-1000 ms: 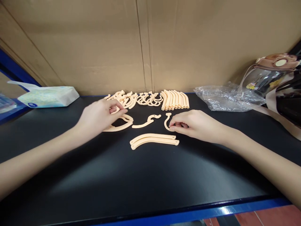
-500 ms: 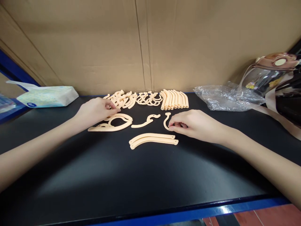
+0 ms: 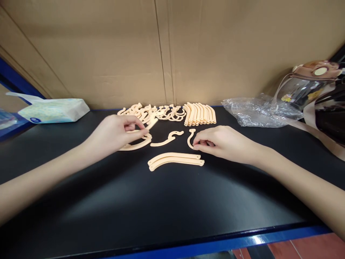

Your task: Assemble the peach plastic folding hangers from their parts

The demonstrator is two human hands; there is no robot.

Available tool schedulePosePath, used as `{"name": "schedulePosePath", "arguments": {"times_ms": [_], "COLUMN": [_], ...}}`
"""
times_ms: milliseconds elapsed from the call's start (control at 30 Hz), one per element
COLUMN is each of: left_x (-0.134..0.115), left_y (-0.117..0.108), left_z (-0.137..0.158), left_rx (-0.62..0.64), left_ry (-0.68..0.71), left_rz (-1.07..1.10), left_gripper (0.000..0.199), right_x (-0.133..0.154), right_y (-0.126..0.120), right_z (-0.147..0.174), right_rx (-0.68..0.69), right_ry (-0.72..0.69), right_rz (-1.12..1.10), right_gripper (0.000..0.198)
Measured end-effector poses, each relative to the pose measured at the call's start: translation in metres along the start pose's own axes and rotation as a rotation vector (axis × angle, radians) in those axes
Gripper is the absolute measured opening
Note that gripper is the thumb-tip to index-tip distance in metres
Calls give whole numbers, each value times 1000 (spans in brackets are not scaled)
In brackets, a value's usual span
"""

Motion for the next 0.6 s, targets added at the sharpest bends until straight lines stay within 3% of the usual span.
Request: {"name": "schedulePosePath", "arguments": {"times_ms": [133,233,600], "left_x": [-32,-43,-42], "left_y": [11,17,31], "left_z": [17,23,26], "left_rx": [35,49,100], "left_ry": [202,295,305], "left_rz": [53,29,16], "left_gripper": [19,19,19], "right_x": [1,3,2], "right_y": [-1,-2,0], "right_z": [0,0,-1], "right_rx": [-1,-8,-1], "right_ry": [-7,-15,-7], "right_rz": [-7,-4,-1], "right_gripper": [29,30,30]}}
Point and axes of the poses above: each hand's wrist, its own z-axis away from the middle knuckle, its own y-axis out of the palm, x = y × z, the point moved 9 cm from there along -z, towards the middle knuckle, and after that the axes turned 10 degrees about -x, right-handed, at the moved point
